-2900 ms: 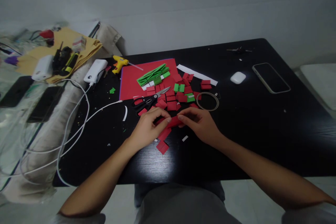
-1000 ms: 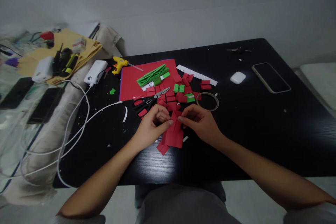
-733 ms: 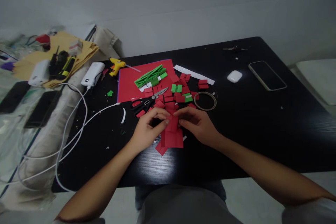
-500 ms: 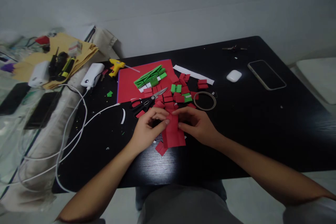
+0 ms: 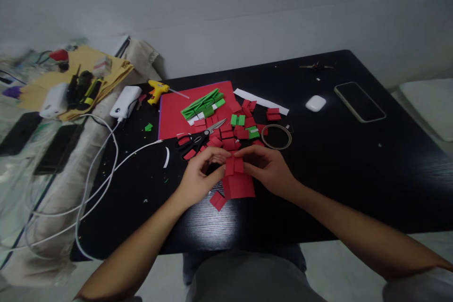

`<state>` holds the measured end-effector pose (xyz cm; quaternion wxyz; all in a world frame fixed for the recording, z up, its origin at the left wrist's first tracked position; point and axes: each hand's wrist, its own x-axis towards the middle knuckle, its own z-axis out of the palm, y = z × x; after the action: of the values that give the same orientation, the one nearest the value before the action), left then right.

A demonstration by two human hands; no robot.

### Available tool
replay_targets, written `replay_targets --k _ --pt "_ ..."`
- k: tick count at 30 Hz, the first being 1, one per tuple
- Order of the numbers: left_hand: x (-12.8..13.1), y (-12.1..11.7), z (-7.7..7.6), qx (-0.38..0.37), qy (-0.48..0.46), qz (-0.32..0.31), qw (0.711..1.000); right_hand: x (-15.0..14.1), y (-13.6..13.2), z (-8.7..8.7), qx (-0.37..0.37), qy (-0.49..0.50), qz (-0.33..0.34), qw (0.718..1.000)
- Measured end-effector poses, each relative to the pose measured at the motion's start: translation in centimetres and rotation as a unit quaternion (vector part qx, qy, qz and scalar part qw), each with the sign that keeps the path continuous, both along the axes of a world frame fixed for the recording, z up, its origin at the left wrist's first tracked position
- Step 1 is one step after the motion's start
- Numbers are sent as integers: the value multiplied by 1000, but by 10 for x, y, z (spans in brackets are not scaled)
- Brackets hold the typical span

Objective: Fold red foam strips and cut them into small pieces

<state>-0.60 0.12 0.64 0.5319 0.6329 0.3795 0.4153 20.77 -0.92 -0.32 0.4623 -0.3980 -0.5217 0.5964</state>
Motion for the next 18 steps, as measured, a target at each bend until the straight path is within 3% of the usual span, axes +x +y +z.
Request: replay_targets --k 18 --pt "2 -1 -1 94 47 69 992 -2 -8 -2 143 -124 -61 980"
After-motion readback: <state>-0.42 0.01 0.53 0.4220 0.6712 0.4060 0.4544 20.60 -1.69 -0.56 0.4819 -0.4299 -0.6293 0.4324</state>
